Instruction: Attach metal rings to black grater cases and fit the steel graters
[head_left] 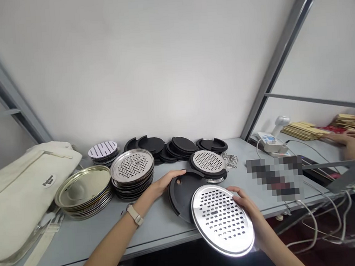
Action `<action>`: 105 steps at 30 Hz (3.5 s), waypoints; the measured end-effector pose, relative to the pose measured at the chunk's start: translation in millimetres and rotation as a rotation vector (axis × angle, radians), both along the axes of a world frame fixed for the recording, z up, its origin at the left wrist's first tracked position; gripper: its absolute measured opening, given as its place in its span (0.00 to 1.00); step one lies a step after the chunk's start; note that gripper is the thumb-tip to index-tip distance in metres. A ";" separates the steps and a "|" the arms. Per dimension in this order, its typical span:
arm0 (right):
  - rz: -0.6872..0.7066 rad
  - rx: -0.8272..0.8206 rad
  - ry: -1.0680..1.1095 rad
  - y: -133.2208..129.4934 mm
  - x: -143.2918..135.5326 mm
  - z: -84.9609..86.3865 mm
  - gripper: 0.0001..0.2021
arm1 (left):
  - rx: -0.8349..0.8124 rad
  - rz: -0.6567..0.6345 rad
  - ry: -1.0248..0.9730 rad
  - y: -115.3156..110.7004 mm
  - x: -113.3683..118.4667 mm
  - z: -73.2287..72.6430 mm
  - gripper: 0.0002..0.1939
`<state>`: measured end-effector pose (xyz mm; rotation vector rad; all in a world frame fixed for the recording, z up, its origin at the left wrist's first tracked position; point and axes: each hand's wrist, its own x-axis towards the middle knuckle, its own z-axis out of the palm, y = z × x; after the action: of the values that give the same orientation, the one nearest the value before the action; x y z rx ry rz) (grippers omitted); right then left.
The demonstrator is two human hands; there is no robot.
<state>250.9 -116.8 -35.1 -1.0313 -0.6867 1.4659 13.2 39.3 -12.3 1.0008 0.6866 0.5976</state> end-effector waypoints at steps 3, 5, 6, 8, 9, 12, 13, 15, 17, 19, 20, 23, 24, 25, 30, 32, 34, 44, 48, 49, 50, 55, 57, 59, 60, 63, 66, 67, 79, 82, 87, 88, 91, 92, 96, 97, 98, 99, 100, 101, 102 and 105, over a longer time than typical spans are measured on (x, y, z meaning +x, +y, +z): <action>-0.133 -0.008 -0.083 2.4 1.7 -3.2 0.17 | -0.040 -0.107 0.053 -4.5 1.8 0.7 0.15; -0.187 -0.008 -0.118 3.0 1.3 -4.5 0.18 | -0.052 -0.097 0.065 -4.9 2.3 -1.4 0.15; -0.202 -0.009 -0.138 3.0 0.5 -5.0 0.19 | -0.060 -0.091 0.071 -4.6 2.7 -3.0 0.16; -0.214 -0.003 -0.194 2.2 -2.3 -5.9 0.21 | -0.074 -0.073 0.080 -3.7 3.6 -6.2 0.16; -0.220 0.004 -0.233 1.5 -4.5 -6.2 0.21 | -0.081 -0.063 0.087 -3.6 4.3 -7.4 0.16; -0.237 0.031 -0.357 -1.0 -13.3 -5.2 0.22 | -0.089 -0.030 0.116 -5.4 6.7 -8.2 0.18; -0.241 0.041 -0.387 -2.0 -16.7 -4.0 0.22 | -0.084 -0.021 0.128 -6.7 7.5 -7.7 0.18; -0.237 0.063 -0.420 -3.7 -22.9 -0.9 0.21 | -0.074 -0.008 0.145 -9.6 8.5 -6.1 0.19; -0.207 0.085 -0.432 -4.9 -27.2 1.7 0.21 | -0.081 -0.015 0.133 -11.9 8.9 -4.8 0.19; -0.175 0.112 -0.437 -5.1 -28.7 2.5 0.21 | -0.102 -0.031 0.106 -12.3 8.7 -4.7 0.19; -0.166 0.130 -0.441 -5.0 -28.7 2.1 0.21 | -0.109 -0.036 0.093 -11.7 8.4 -5.3 0.19; -0.142 0.189 -0.465 -4.6 -26.9 0.5 0.22 | -0.114 -0.033 0.065 -7.4 7.8 -8.5 0.17; -0.120 0.211 -0.476 -4.9 -26.4 0.5 0.23 | -0.115 -0.033 0.054 -5.7 7.6 -9.6 0.17; -0.088 0.235 -0.485 -5.6 -26.1 1.0 0.24 | -0.115 -0.038 0.043 -4.1 7.3 -10.5 0.17; 0.096 0.340 -0.462 -12.8 -27.7 6.6 0.37 | -0.132 -0.121 -0.026 -2.6 5.2 -9.5 0.18; 0.148 0.348 -0.446 -15.3 -27.3 6.8 0.43 | -0.145 -0.137 -0.045 -4.2 4.4 -7.0 0.17; 0.173 0.350 -0.446 -16.4 -26.1 5.5 0.47 | -0.158 -0.142 -0.046 -6.0 4.0 -4.0 0.18; 0.152 0.343 -0.529 -19.0 -28.5 7.6 0.47 | -0.218 -0.120 0.005 -11.6 3.8 1.1 0.19; 0.137 0.336 -0.553 -18.7 -30.2 5.2 0.47 | -0.183 -0.131 -0.006 -12.3 4.7 -4.0 0.23; 0.135 0.339 -0.556 -18.6 -30.5 4.0 0.47 | -0.175 -0.137 -0.009 -12.6 5.0 -4.4 0.23; 0.133 0.341 -0.558 -18.6 -30.7 3.0 0.47 | -0.169 -0.144 -0.010 -12.9 5.4 -4.4 0.24; 0.111 0.324 -0.572 -20.4 -31.9 4.7 0.48 | -0.168 -0.153 -0.034 -16.0 7.3 -2.6 0.23; 0.100 0.314 -0.580 -21.5 -33.1 7.9 0.47 | -0.164 -0.151 -0.050 -17.4 8.2 -3.0 0.23; 0.086 0.311 -0.589 -22.3 -34.9 10.7 0.48 | -0.156 -0.146 -0.055 -18.3 9.0 -4.3 0.22; 0.075 0.315 -0.594 -22.6 -35.7 11.4 0.48 | -0.156 -0.143 -0.054 -18.5 9.4 -5.2 0.22; 0.058 0.331 -0.611 -22.7 -37.6 10.8 0.50 | -0.175 -0.140 -0.046 -18.5 10.5 -7.9 0.22; 0.073 0.312 -0.633 -22.6 -38.5 6.8 0.51 | -0.195 -0.151 -0.038 -18.6 11.2 -9.8 0.23; 0.075 0.302 -0.638 -22.7 -38.8 5.5 0.51 | -0.200 -0.152 -0.037 -18.8 11.4 -10.1 0.23; 0.029 0.274 -0.591 -28.0 -45.5 12.8 0.55 | -0.271 -0.149 -0.116 -22.9 16.5 -10.9 0.20; 0.027 0.279 -0.588 -27.1 -46.2 12.7 0.55 | -0.268 -0.139 -0.101 -22.0 16.5 -12.9 0.20; 0.050 0.298 -0.590 -26.4 -45.3 13.5 0.54 | -0.263 -0.146 -0.085 -21.7 16.3 -15.1 0.20; 0.050 0.303 -0.590 -26.4 -45.0 13.4 0.54 | -0.257 -0.146 -0.078 -22.1 15.9 -13.8 0.20; 0.041 0.333 -0.603 -25.9 -45.2 11.9 0.52 | -0.225 -0.152 -0.030 -23.5 12.4 -4.9 0.21; 0.038 0.346 -0.614 -25.3 -46.0 10.7 0.52 | -0.204 -0.157 -0.006 -23.6 10.6 -0.7 0.21; 0.046 0.360 -0.697 -20.4 -51.4 0.8 0.52 | 0.012 -0.169 0.106 -18.4 3.2 14.0 0.21; 0.046 0.351 -0.727 -18.8 -52.8 -2.9 0.52 | 0.118 -0.163 0.132 -15.7 1.8 15.7 0.19; 0.044 0.341 -0.761 -17.4 -53.7 -6.7 0.52 | 0.236 -0.159 0.167 -12.8 0.6 16.3 0.18; 0.039 0.331 -0.792 -16.1 -54.1 -10.2 0.52 | 0.363 -0.152 0.215 -9.8 -0.5 16.0 0.17; 0.036 0.324 -0.815 -15.1 -54.0 -13.3 0.52 | 0.495 -0.142 0.282 -7.1 -1.6 15.0 0.17; 0.041 0.318 -0.826 -14.5 -53.3 -15.6 0.51 | 0.621 -0.135 0.370 -4.7 -2.7 13.5 0.18; 0.054 0.313 -0.828 -14.1 -52.0 -17.1 0.49 | 0.734 -0.130 0.468 -2.8 -4.0 11.8 0.19; 0.138 0.298 -0.814 -14.5 -47.1 -16.5 0.44 | 0.984 -0.111 0.716 -0.3 -8.4 8.0 0.21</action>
<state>203.8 -131.3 -51.6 -1.3556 -1.5277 0.9727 4.8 39.0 -4.3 2.2178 0.9680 0.4616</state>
